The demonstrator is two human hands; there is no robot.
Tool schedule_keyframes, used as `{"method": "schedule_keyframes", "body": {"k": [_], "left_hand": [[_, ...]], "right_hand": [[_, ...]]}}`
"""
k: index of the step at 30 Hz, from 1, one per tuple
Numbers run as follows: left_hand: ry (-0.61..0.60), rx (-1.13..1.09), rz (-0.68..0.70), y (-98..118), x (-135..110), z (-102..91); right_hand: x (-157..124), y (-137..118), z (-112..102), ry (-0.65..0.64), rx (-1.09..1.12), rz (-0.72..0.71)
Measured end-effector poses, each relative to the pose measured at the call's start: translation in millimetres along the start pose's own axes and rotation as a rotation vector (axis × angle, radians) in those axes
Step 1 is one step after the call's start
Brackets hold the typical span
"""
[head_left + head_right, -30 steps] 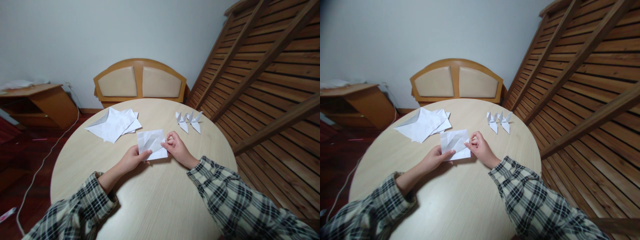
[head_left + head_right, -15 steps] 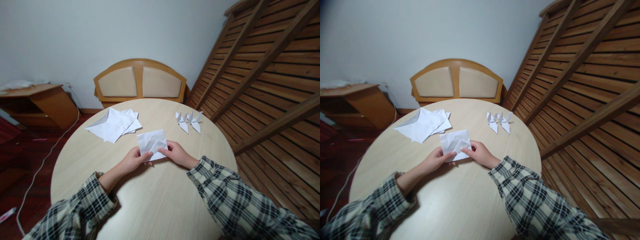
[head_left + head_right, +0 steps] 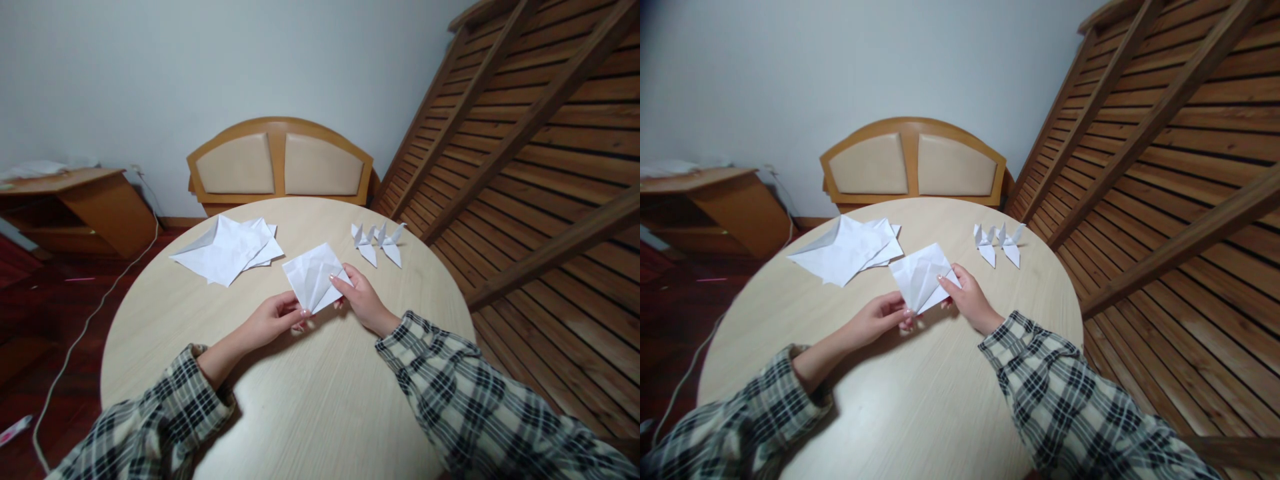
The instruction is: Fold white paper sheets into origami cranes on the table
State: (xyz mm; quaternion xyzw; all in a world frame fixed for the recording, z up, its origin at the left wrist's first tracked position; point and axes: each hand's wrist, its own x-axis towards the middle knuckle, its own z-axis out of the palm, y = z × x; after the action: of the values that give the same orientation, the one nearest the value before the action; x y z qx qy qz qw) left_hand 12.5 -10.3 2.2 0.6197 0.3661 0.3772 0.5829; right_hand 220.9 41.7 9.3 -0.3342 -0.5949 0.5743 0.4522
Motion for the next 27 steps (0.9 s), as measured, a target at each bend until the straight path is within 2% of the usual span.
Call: {"method": "schedule_keyframes", "body": {"k": [3, 9, 14, 27], "left_hand": [[0.083, -0.042, 0.046, 1, 2, -1.9], [0.357, -0.17, 0.066, 7, 0, -5.8], [0.342, -0.265, 0.063, 8, 0, -7.7], [0.338, -0.253, 0.068, 11, -1, -8.4]], "right_hand": [[2, 4, -2, 0.013, 0.019, 0.009], [4, 9, -5, 0.008, 0.012, 0.028], [3, 8, -5, -0.004, -0.003, 0.043], [4, 8, -6, -0.016, 0.001, 0.069]]}}
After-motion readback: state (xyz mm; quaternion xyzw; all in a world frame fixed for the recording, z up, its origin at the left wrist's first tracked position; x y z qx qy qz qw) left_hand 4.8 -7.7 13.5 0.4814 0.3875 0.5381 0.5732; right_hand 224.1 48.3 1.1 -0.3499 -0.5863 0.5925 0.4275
